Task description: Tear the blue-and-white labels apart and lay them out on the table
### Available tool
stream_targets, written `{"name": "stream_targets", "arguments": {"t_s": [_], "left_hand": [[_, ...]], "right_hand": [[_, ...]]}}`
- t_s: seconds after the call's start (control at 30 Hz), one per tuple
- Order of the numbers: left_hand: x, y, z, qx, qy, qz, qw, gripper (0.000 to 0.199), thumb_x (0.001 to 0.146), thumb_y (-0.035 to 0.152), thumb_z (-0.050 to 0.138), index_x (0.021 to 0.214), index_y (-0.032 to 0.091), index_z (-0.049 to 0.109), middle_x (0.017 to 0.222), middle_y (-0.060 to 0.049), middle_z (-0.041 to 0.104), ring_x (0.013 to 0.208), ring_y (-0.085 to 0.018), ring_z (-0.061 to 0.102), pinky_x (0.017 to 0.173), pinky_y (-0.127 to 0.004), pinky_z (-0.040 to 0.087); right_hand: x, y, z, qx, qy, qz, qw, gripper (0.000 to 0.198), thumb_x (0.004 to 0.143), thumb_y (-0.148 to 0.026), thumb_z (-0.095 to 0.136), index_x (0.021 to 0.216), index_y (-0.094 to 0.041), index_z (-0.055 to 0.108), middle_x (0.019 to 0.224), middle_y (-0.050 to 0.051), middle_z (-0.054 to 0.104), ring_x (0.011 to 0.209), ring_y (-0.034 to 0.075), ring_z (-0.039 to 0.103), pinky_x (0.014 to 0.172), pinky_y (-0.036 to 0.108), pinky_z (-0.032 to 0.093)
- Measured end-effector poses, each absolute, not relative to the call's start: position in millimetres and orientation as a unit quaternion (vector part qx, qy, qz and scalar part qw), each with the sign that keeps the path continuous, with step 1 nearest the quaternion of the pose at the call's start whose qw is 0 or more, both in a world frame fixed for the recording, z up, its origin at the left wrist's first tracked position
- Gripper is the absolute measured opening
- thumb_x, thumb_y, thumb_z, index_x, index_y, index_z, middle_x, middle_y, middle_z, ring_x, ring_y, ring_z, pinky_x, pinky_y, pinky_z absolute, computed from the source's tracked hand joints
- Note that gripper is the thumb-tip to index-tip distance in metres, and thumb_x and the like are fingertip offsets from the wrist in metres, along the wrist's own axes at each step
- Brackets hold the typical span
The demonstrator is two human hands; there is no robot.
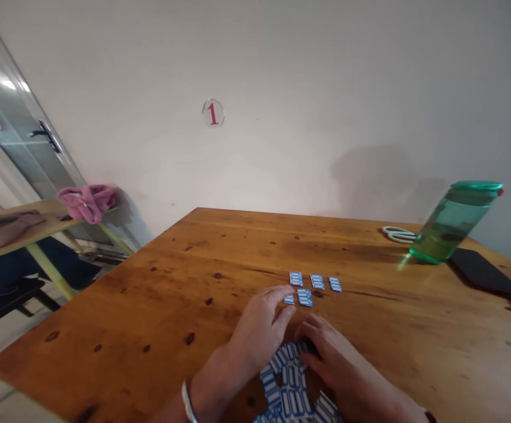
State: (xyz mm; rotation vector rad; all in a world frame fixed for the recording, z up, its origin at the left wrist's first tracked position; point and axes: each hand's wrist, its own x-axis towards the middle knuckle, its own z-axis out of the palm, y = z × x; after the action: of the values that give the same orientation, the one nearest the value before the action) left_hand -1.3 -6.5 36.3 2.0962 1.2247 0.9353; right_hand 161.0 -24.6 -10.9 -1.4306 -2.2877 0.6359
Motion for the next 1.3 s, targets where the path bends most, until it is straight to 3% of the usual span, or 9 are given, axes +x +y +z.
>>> {"name": "stream_targets", "arguments": {"t_s": [0.23, 0.4, 0.5, 0.6, 0.8, 1.1, 1.3], "left_hand": [[-10.3, 1.5, 4.5, 0.728, 0.484, 0.391, 0.287, 0.021, 0.080, 0.016, 0.046, 0.089, 0.019, 0.065, 0.091, -0.004, 0.069, 0.088, -0.017, 0.061, 0.082, -0.030, 0.046], [-9.7, -2.6, 2.8, 0.760, 0.474, 0.349, 0.274, 0.019, 0.080, 0.014, 0.048, 0.086, 0.018, 0.065, 0.085, -0.003, 0.068, 0.083, -0.016, 0.059, 0.078, -0.027, 0.044], [-5.8, -5.6, 2.5, 0.801, 0.459, 0.290, 0.252, 0.017, 0.079, 0.012, 0.050, 0.086, 0.019, 0.064, 0.083, -0.002, 0.066, 0.083, -0.016, 0.057, 0.082, -0.028, 0.041], [-3.3, -8.2, 0.4, 0.855, 0.423, 0.211, 0.211, 0.018, 0.076, 0.012, 0.053, 0.088, 0.021, 0.063, 0.086, -0.001, 0.062, 0.085, -0.016, 0.053, 0.080, -0.028, 0.040], [0.0, -9.8, -1.2, 0.897, 0.405, 0.105, 0.143, 0.010, 0.077, 0.015, 0.051, 0.078, 0.021, 0.059, 0.085, -0.002, 0.056, 0.082, -0.018, 0.048, 0.072, -0.029, 0.039], [3.0, -7.8, 2.3, 0.888, 0.415, 0.099, 0.170, 0.013, 0.074, 0.008, 0.050, 0.077, 0.019, 0.056, 0.088, -0.002, 0.055, 0.085, -0.017, 0.049, 0.073, -0.028, 0.039], [4.2, -8.5, 3.0, 0.878, 0.430, 0.092, 0.191, 0.011, 0.075, 0.012, 0.050, 0.076, 0.020, 0.058, 0.087, -0.003, 0.056, 0.085, -0.018, 0.049, 0.074, -0.029, 0.039]], "right_hand": [[157.5, -30.8, -5.9, -0.506, -0.805, 0.237, 0.197, 0.013, 0.072, -0.008, 0.046, 0.069, -0.019, 0.052, 0.080, 0.006, 0.058, 0.075, 0.019, 0.052, 0.070, 0.031, 0.041], [168.7, -20.5, -15.6, -0.533, -0.664, 0.396, 0.344, 0.005, 0.074, -0.022, 0.052, 0.070, -0.020, 0.054, 0.066, 0.000, 0.058, 0.061, 0.015, 0.052, 0.058, 0.026, 0.041], [175.7, -15.3, -18.7, -0.508, -0.554, 0.488, 0.443, 0.018, 0.069, -0.029, 0.061, 0.082, -0.019, 0.060, 0.077, 0.002, 0.063, 0.071, 0.017, 0.056, 0.066, 0.027, 0.044], [176.6, -16.5, -17.5, -0.496, -0.458, 0.551, 0.490, 0.030, 0.063, -0.031, 0.068, 0.091, -0.019, 0.063, 0.084, 0.004, 0.065, 0.080, 0.019, 0.058, 0.072, 0.029, 0.045], [172.0, -22.0, -14.0, -0.468, -0.403, 0.629, 0.472, 0.019, 0.065, -0.032, 0.067, 0.078, -0.018, 0.061, 0.073, 0.002, 0.063, 0.067, 0.017, 0.058, 0.062, 0.026, 0.045], [173.1, -19.8, -15.8, -0.473, -0.391, 0.603, 0.509, 0.012, 0.068, -0.026, 0.067, 0.070, -0.017, 0.058, 0.060, -0.005, 0.054, 0.055, 0.009, 0.046, 0.051, 0.019, 0.034], [170.1, -19.7, -16.4, -0.464, -0.381, 0.594, 0.535, 0.014, 0.068, -0.029, 0.067, 0.074, -0.018, 0.060, 0.062, -0.004, 0.056, 0.057, 0.010, 0.048, 0.055, 0.021, 0.037]]}}
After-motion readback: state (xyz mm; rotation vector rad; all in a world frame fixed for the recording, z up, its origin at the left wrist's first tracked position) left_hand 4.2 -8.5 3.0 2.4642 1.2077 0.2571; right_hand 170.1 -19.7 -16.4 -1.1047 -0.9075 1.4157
